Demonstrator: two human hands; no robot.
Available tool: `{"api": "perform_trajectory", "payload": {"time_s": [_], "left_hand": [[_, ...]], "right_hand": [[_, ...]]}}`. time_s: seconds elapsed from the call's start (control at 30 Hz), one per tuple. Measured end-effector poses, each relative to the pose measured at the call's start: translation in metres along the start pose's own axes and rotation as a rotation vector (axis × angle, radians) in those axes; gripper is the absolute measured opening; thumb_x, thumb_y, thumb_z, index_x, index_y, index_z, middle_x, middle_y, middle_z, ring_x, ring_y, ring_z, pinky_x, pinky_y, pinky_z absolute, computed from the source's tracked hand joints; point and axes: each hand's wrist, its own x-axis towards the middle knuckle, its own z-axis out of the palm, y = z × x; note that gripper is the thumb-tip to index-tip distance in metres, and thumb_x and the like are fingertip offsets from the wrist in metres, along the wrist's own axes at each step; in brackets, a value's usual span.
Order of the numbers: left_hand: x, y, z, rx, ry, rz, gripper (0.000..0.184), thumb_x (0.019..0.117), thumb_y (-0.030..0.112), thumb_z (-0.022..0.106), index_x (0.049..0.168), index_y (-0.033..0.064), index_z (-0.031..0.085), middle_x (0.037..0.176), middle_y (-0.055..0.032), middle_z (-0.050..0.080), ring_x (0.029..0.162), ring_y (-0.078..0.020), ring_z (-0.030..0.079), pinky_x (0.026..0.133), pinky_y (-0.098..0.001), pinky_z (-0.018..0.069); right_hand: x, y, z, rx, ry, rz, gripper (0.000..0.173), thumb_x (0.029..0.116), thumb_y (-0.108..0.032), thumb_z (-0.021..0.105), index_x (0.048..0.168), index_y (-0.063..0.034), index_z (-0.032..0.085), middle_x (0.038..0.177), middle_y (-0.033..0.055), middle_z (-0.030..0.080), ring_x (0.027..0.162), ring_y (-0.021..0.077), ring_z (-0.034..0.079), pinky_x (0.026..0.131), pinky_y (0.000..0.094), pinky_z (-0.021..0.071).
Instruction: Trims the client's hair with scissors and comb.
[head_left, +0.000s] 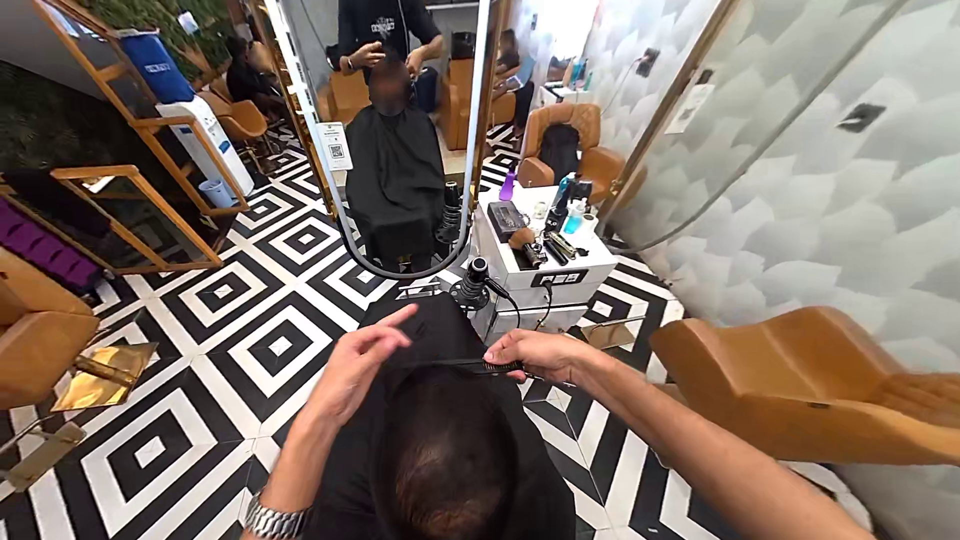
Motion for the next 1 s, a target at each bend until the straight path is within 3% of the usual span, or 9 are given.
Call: {"api": "perform_trajectory", "payload": {"time_s": [0.1, 0.17, 0.3, 0.43, 0.57, 0.67, 0.77, 0.83, 1.0], "left_hand": [[-0.036, -0.034, -0.039, -0.251, -0.014, -0.137, 0.04, 0.0971, 0.05, 0.063, 0.098, 0.0127, 0.076, 0.153, -0.0142, 0.051, 0.146, -0.0326, 0.043, 0.118, -0.0457, 0.0381], [-0.054, -0.05, -0.047, -0.306, -0.076, -0.218, 0.044, 0.0947, 0.056, 0.063, 0.098, 0.0138, 0.077, 0.147, -0.0176, 0.057, 0.142, -0.0325, 0.049, 0.116, -0.0441, 0.0403], [-0.062, -0.049, -0.032, -0.275, -0.129, -0.277, 0.043, 0.0928, 0.057, 0.065, 0.104, 0.0192, 0.081, 0.135, -0.0089, 0.068, 0.134, -0.02, 0.057, 0.112, -0.0355, 0.0458], [-0.051, -0.048, -0.029, -0.264, -0.214, -0.258, 0.044, 0.0946, 0.055, 0.064, 0.107, 0.0164, 0.081, 0.135, -0.0092, 0.068, 0.134, -0.0204, 0.058, 0.112, -0.0371, 0.0459], [-0.039, -0.044, -0.021, -0.201, -0.29, -0.283, 0.04, 0.0964, 0.052, 0.064, 0.108, 0.0173, 0.081, 0.112, -0.0022, 0.077, 0.107, -0.0096, 0.071, 0.096, -0.0299, 0.0559], [-0.026, -0.032, -0.004, -0.097, -0.307, -0.318, 0.03, 0.0973, 0.04, 0.067, 0.111, 0.0164, 0.081, 0.106, -0.0015, 0.078, 0.097, -0.0065, 0.072, 0.088, -0.0265, 0.0582], [-0.016, -0.019, 0.012, 0.047, -0.253, -0.263, 0.017, 0.0964, 0.013, 0.067, 0.108, 0.0082, 0.08, 0.112, -0.0078, 0.076, 0.104, -0.0133, 0.071, 0.091, -0.0306, 0.0582], [-0.012, -0.012, 0.02, 0.111, -0.188, -0.21, 0.018, 0.0937, -0.001, 0.066, 0.104, 0.0048, 0.08, 0.102, -0.0072, 0.078, 0.092, -0.0109, 0.073, 0.084, -0.0267, 0.0596], [-0.009, -0.007, 0.024, 0.17, -0.151, -0.142, 0.022, 0.0914, -0.006, 0.066, 0.105, 0.0035, 0.08, 0.102, -0.0084, 0.078, 0.091, -0.0117, 0.073, 0.082, -0.0265, 0.06]], "right_hand": [[-0.007, 0.013, 0.002, 0.06, -0.026, -0.028, 0.029, 0.1062, -0.018, 0.05, 0.086, -0.0068, 0.067, 0.063, -0.0022, 0.055, 0.049, 0.0023, 0.046, 0.046, 0.0171, 0.0386], [-0.008, 0.02, 0.005, 0.115, -0.06, -0.061, 0.029, 0.1067, -0.019, 0.049, 0.085, -0.0075, 0.066, 0.064, -0.003, 0.053, 0.051, 0.0019, 0.046, 0.048, 0.0166, 0.0387], [-0.008, 0.032, 0.013, 0.188, -0.079, -0.118, 0.032, 0.107, -0.019, 0.049, 0.08, -0.0082, 0.063, 0.064, -0.0022, 0.054, 0.052, 0.0023, 0.048, 0.05, 0.0167, 0.0403], [-0.015, 0.033, 0.018, 0.224, -0.084, -0.119, 0.031, 0.107, -0.019, 0.049, 0.083, -0.0074, 0.066, 0.065, -0.0022, 0.055, 0.053, 0.0019, 0.048, 0.051, 0.0164, 0.0408], [-0.027, 0.031, 0.025, 0.301, -0.158, -0.103, 0.031, 0.1071, -0.019, 0.048, 0.083, -0.0093, 0.065, 0.063, -0.0034, 0.054, 0.054, 0.0023, 0.05, 0.054, 0.017, 0.0447], [-0.036, 0.025, 0.03, 0.351, -0.176, -0.104, 0.035, 0.1081, -0.02, 0.045, 0.08, -0.0104, 0.063, 0.062, -0.004, 0.052, 0.054, 0.0025, 0.051, 0.056, 0.0174, 0.047], [-0.045, 0.017, 0.031, 0.339, -0.192, -0.135, 0.037, 0.1085, -0.022, 0.042, 0.081, -0.0097, 0.064, 0.063, -0.0032, 0.054, 0.055, 0.0032, 0.051, 0.057, 0.0186, 0.0474], [-0.051, 0.011, 0.031, 0.335, -0.181, -0.154, 0.037, 0.1081, -0.021, 0.042, 0.082, -0.0091, 0.065, 0.063, -0.0026, 0.054, 0.055, 0.0034, 0.052, 0.057, 0.0189, 0.047], [-0.06, -0.002, 0.028, 0.327, -0.14, -0.169, 0.034, 0.1067, -0.017, 0.044, 0.081, -0.008, 0.064, 0.064, -0.0021, 0.054, 0.055, 0.0025, 0.051, 0.055, 0.0173, 0.0437]]}}
